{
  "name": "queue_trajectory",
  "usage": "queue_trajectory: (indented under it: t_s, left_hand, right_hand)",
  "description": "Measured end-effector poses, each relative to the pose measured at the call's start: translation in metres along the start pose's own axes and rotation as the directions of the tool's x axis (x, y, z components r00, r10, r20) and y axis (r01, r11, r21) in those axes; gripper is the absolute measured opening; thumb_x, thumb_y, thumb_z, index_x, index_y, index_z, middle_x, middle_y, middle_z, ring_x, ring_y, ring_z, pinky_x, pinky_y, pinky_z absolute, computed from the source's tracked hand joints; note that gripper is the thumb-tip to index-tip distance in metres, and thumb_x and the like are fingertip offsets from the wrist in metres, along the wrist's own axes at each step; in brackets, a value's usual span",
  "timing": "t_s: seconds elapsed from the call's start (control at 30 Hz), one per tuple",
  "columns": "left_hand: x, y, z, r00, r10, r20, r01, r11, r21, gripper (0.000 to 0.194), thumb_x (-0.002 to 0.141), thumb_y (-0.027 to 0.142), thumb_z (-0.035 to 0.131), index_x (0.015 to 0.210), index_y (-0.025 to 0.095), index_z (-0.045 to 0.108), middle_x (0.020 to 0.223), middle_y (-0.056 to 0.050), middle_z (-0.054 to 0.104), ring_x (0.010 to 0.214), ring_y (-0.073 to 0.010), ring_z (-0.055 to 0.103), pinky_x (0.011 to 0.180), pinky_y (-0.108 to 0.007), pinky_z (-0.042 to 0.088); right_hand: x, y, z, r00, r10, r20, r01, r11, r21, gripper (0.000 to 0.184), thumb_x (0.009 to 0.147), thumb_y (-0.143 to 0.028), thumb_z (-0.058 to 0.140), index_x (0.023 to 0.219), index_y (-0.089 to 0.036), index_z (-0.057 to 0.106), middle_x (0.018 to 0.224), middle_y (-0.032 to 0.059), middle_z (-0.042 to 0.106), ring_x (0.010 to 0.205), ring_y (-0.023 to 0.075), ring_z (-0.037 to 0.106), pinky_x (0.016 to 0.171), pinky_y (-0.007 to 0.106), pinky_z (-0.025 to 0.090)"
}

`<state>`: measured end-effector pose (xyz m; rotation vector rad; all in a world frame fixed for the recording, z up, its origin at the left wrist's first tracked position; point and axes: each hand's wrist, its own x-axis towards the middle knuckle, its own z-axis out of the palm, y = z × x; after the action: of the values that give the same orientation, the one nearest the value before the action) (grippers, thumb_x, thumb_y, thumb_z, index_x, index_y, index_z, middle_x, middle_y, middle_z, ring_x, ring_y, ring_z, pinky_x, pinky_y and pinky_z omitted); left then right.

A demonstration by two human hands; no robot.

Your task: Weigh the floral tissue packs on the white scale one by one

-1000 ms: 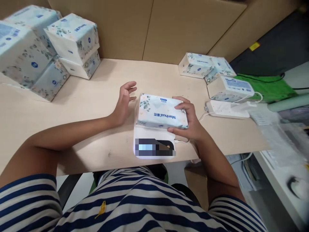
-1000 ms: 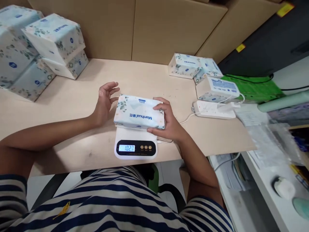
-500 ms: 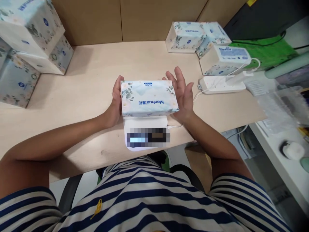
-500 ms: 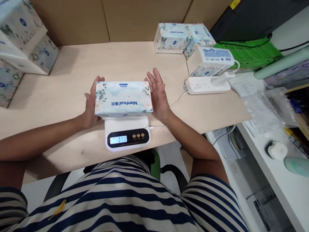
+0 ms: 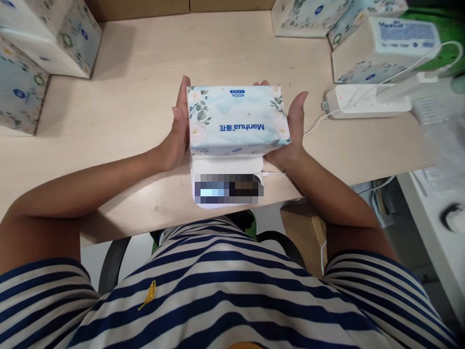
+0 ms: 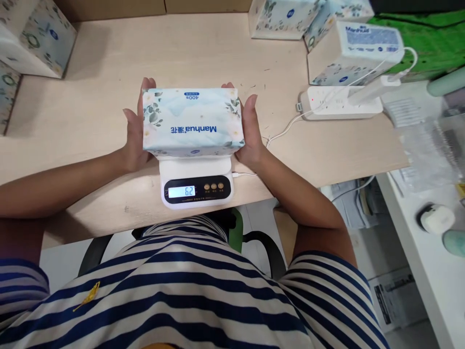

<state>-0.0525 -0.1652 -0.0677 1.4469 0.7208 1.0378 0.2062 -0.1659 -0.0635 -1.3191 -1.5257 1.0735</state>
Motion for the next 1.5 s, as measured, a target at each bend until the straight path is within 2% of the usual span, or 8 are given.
queue_trajectory:
  t_s: [0.17,0.27,0.43,0.53,0.73,1.1,1.33,1.5]
  left_hand:
    - [0.002,0.0,-0.001,0.999,-0.035,0.004,0.035,0.999,0.005,0.064,0.118,0.044,-0.007,0.179,0.024,-0.007,0.191,0.005,-0.008,0.176,-0.0126,-0.018,0.142,-0.033,0.009]
    - [0.004,0.004,0.001,0.998,-0.06,-0.033,0.058,0.997,-0.047,0.064,0.119,0.041,-0.005,0.18,0.021,-0.003,0.191,0.005,-0.01,0.176,-0.0147,-0.018,0.143,-0.03,0.012]
    - [0.005,0.016,0.006,0.981,-0.165,-0.104,0.151,0.98,-0.129,0.065,0.119,0.039,-0.004,0.18,0.03,0.018,0.19,0.012,0.014,0.178,-0.0166,-0.009,0.143,-0.03,0.018]
    - [0.006,0.019,0.007,0.979,-0.185,-0.083,0.174,0.977,-0.126,0.07,0.116,0.036,-0.013,0.18,0.032,0.016,0.191,0.012,0.007,0.178,-0.0196,-0.005,0.141,-0.034,0.016]
    - [0.008,0.013,0.003,0.989,-0.146,-0.013,0.144,0.986,-0.078,0.071,0.112,0.033,-0.017,0.18,0.029,0.002,0.189,0.006,-0.013,0.178,-0.019,-0.004,0.14,-0.039,0.011]
    - [0.008,0.022,0.007,0.982,-0.186,-0.024,0.182,0.978,-0.103,0.076,0.104,0.029,-0.031,0.177,0.019,-0.013,0.19,-0.001,-0.013,0.177,-0.016,-0.005,0.137,-0.034,0.012]
    - [0.011,0.021,0.006,0.978,-0.205,-0.039,0.199,0.973,-0.112,0.075,0.107,0.031,-0.025,0.179,0.023,-0.006,0.191,0.0,-0.007,0.177,-0.0187,0.0,0.135,-0.033,0.016]
    - [0.008,0.017,0.003,0.984,-0.175,-0.039,0.17,0.979,-0.112,0.077,0.109,0.035,-0.024,0.18,0.026,0.006,0.192,0.003,0.004,0.177,-0.0211,0.001,0.135,-0.036,0.015]
  right_hand:
    - [0.004,0.002,-0.001,0.997,0.076,0.025,-0.078,0.991,0.106,0.109,0.078,-0.106,0.006,0.164,-0.05,0.044,0.168,-0.0036,0.058,0.166,0.03,0.043,0.138,0.061,0.038]
    - [0.007,0.007,-0.003,0.997,0.082,0.007,-0.082,0.995,0.057,0.108,0.081,-0.101,-0.001,0.17,-0.051,0.035,0.164,-0.0011,0.062,0.163,0.0324,0.047,0.134,0.065,0.042]
    - [0.007,0.008,-0.008,0.99,0.044,0.131,-0.031,0.995,-0.097,0.121,0.071,-0.103,-0.015,0.179,-0.051,-0.001,0.168,-0.0012,0.057,0.154,0.032,0.058,0.129,0.059,0.05]
    - [0.005,0.006,-0.009,0.987,0.034,0.157,-0.013,0.991,-0.132,0.123,0.067,-0.103,-0.018,0.178,-0.05,-0.011,0.169,-0.001,0.055,0.152,0.0337,0.06,0.127,0.062,0.052]
    - [0.006,0.009,-0.011,0.99,0.055,0.13,-0.038,0.991,-0.13,0.121,0.069,-0.105,-0.012,0.178,-0.053,-0.006,0.162,0.0003,0.062,0.153,0.0364,0.058,0.125,0.066,0.051]
    - [0.006,0.008,-0.013,0.993,0.067,0.095,-0.067,0.998,-0.003,0.106,0.078,-0.099,-0.009,0.175,-0.06,0.007,0.154,-0.004,0.067,0.149,0.0335,0.059,0.122,0.063,0.052]
    - [0.004,0.005,-0.016,0.998,0.046,0.031,-0.048,0.997,0.055,0.11,0.077,-0.104,0.003,0.173,-0.054,0.027,0.146,0.0051,0.069,0.147,0.0406,0.059,0.114,0.068,0.055]
    - [0.005,0.003,-0.018,0.992,0.085,0.098,-0.075,0.992,-0.105,0.121,0.068,-0.105,-0.011,0.176,-0.055,0.005,0.155,0.0019,0.063,0.149,0.0376,0.059,0.118,0.064,0.056]
